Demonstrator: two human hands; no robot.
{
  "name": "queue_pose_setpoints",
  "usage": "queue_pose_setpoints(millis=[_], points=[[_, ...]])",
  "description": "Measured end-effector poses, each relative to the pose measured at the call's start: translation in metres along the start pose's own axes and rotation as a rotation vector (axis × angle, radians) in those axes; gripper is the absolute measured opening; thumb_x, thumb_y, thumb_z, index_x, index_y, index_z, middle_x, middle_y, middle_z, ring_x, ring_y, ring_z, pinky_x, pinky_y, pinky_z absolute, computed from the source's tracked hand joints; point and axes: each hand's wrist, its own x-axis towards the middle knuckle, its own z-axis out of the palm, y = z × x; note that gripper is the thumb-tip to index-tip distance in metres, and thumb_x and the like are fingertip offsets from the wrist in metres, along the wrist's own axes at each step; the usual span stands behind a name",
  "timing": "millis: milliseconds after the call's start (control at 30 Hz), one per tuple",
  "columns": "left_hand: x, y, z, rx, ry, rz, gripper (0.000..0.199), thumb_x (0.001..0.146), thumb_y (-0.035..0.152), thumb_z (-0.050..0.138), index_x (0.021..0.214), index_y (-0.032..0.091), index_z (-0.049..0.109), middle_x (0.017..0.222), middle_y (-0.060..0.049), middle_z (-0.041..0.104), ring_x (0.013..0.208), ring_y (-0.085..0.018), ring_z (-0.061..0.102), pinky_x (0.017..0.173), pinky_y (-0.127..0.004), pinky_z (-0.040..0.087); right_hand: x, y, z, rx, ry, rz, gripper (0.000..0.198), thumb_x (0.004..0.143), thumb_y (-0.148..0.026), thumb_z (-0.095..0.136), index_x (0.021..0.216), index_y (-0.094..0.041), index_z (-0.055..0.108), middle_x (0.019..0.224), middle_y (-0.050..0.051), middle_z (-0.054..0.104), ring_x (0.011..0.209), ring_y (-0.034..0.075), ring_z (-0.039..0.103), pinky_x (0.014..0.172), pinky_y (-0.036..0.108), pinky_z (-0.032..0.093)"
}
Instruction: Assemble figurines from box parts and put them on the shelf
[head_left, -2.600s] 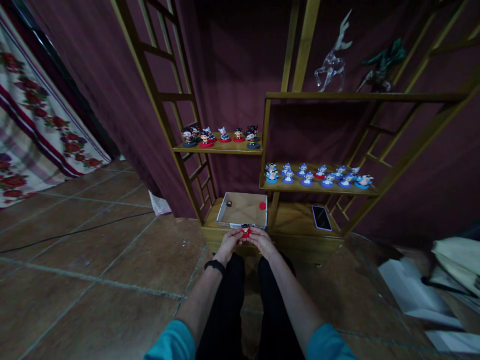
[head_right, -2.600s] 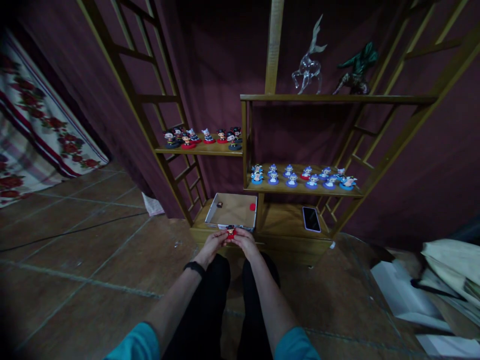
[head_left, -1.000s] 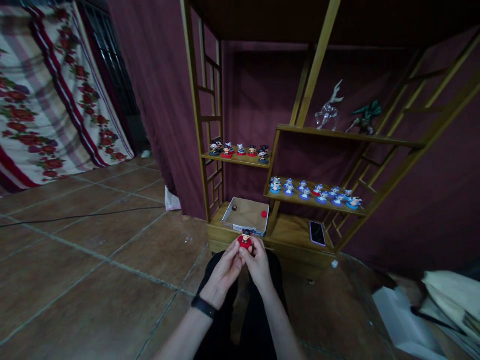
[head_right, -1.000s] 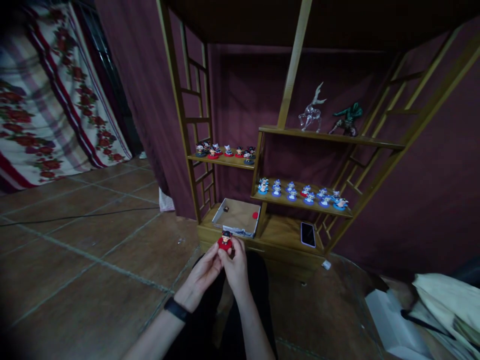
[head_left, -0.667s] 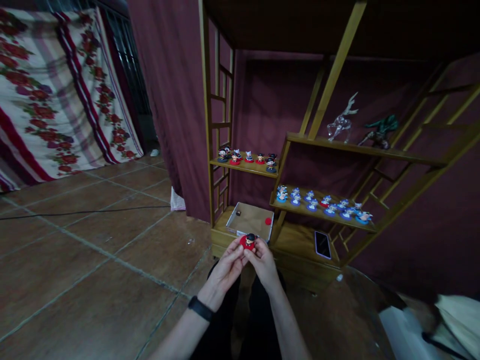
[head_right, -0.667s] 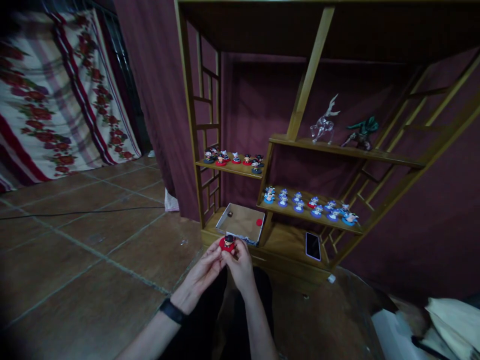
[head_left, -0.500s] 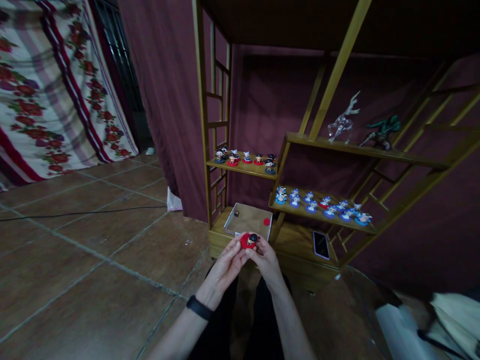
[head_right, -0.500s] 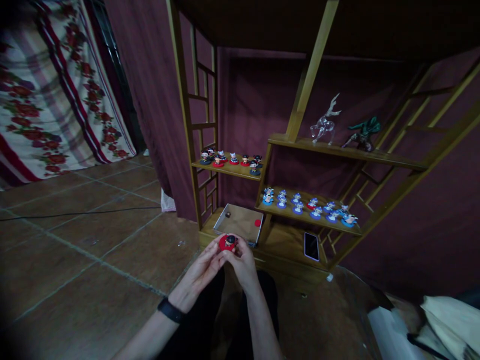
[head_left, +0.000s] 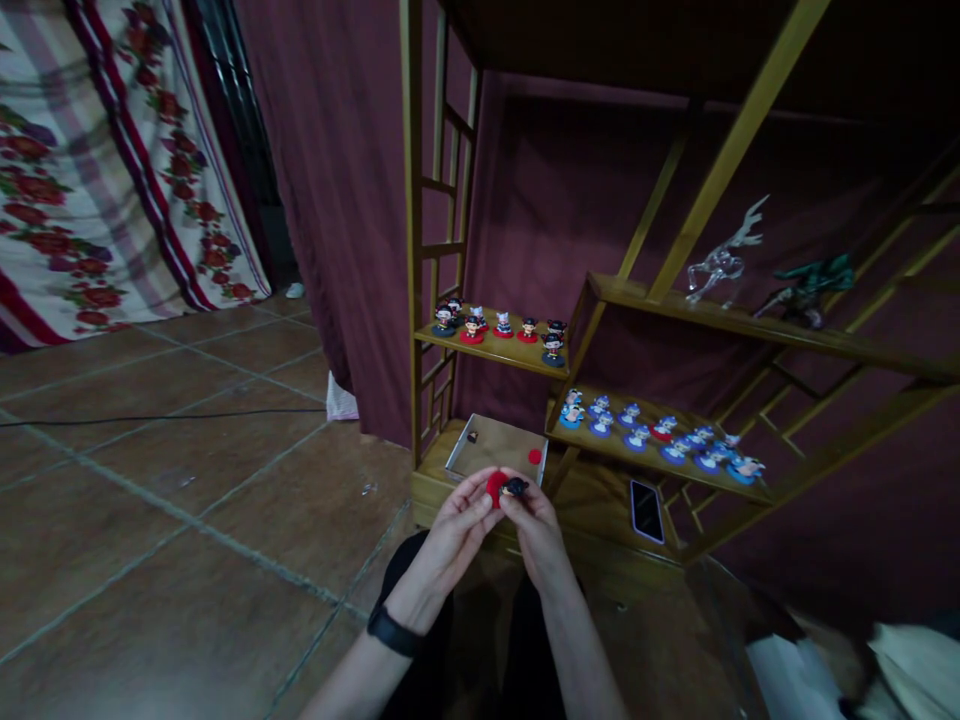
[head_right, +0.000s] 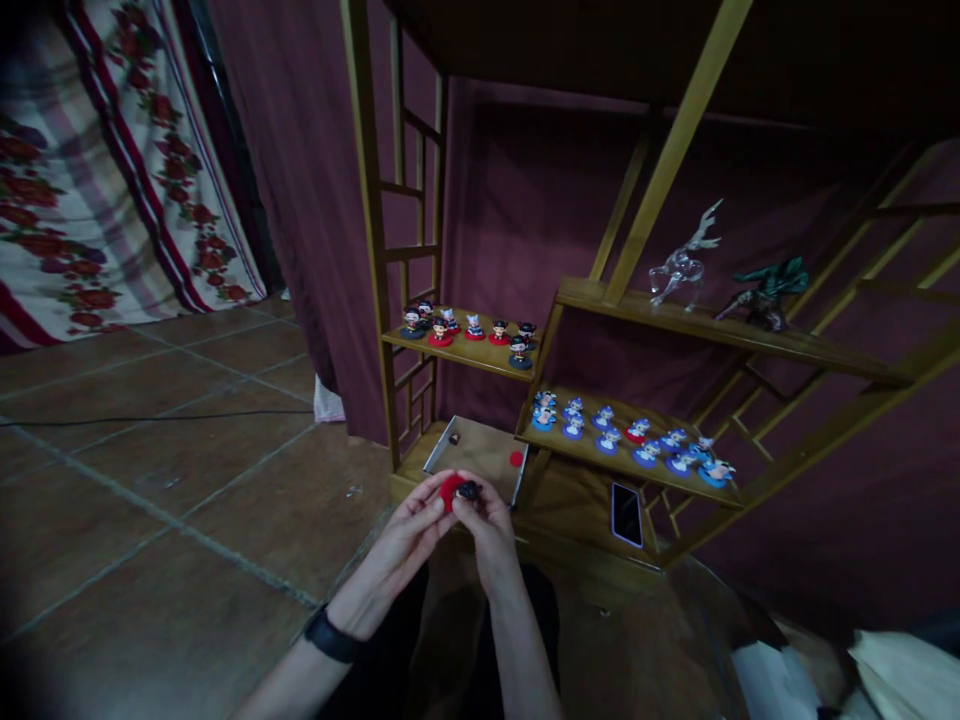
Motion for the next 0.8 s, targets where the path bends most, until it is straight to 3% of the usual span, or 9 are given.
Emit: queue_pose_setpoints(millis=[200,400,800], points=[[0.014,-0.004,-0.014,-0.122,0.085,-0.131,0.03,0.075,0.016,0.059,0.104,0.013,0.058,0.107,-0.011,0.061,0.097,-0.019,0.058,0.091,-0.033,0.042,0.01,0.01,0.01,-0.09,0.12,-0.024,0.027,0.064,-0.027,0.065,0.089,-0.021,0.058,0.089,0.001,0.063,0.087,0.017,0.056,0.085,0.033,0.041],[0.026,-0.003,-0.022,-0.22,0.177,-0.226,0.021,0.077,0.014,0.055,0.098,0.01,0.058,0.103,-0.013,0.062,0.095,-0.019,0.059,0.087,-0.032,0.046,0.015,0.018,0.011,-0.045,0.147,0.002,0.027,0.067,-0.027,0.062,0.093,-0.022,0.057,0.094,0.001,0.063,0.092,0.017,0.056,0.087,0.033,0.04],[0.026,-0.01,-0.018,-0.208,0.209,-0.251,0.018,0.074,0.01,0.059,0.092,0.011,0.059,0.1,-0.011,0.063,0.091,-0.019,0.06,0.085,-0.034,0.048,0.013,0.015,-0.004,-0.061,0.162,0.052,0.029,0.064,-0.028,0.062,0.092,-0.021,0.059,0.093,0.001,0.065,0.09,0.018,0.058,0.087,0.034,0.039]])
